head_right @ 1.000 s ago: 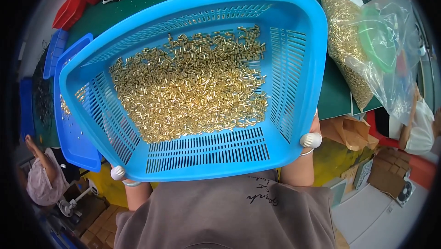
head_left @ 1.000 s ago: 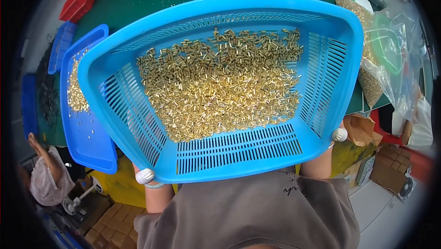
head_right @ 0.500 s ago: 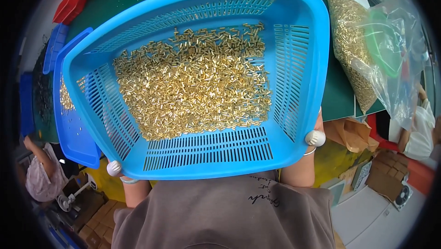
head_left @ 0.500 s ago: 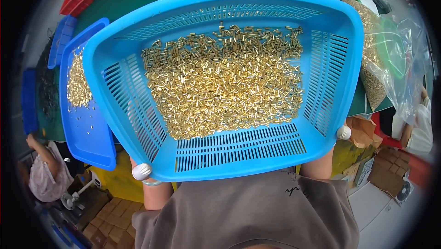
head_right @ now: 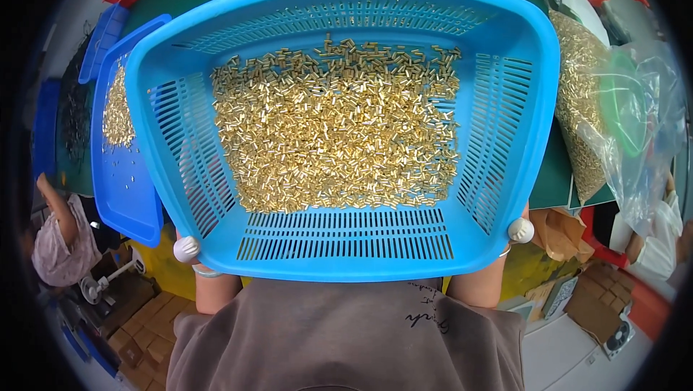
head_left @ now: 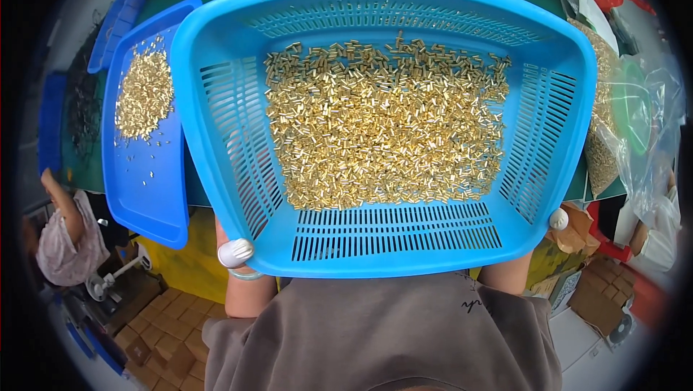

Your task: Sifting and sorting small gold-colored metal components in a blue basket at an industrial workstation.

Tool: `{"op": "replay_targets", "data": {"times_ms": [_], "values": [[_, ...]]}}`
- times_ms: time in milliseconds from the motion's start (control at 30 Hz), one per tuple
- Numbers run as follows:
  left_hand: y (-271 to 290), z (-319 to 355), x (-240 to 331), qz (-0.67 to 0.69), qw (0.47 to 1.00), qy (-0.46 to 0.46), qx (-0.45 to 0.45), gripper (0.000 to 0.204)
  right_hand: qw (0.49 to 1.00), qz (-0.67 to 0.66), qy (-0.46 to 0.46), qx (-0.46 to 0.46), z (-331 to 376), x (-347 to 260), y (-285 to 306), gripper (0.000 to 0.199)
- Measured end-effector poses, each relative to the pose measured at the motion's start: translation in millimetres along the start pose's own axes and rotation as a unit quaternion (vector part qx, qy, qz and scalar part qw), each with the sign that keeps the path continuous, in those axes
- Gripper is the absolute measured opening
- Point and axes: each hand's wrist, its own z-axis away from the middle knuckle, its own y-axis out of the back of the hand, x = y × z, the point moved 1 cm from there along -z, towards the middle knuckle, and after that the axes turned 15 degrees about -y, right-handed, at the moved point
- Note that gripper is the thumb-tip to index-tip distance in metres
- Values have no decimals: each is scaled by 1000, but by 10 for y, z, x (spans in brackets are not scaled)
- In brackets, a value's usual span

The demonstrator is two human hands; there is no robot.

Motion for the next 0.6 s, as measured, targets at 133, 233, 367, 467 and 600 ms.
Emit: {"op": "replay_targets", "data": {"times_ms": [133, 233, 367, 467, 600], "values": [[-21, -14, -24, 15, 999, -29, 2, 92, 998, -24, 35, -37, -77, 50, -145, 79], [18, 11, -32, 20, 999, -28, -16, 91, 995, -43, 61, -64, -58, 66, -68, 79], [-39, 59, 13, 9, 1000, -6, 13, 91, 988, -69, 95, -97, -128, 188, -12, 79], [-75, 74, -18, 26, 999, -23, 7, 90, 981, -88, 122, -119, -79, 300, 40, 80], [31, 119, -33, 38, 999, -31, 5, 87, 969, -114, 157, -150, -107, 361, -44, 80]]}}
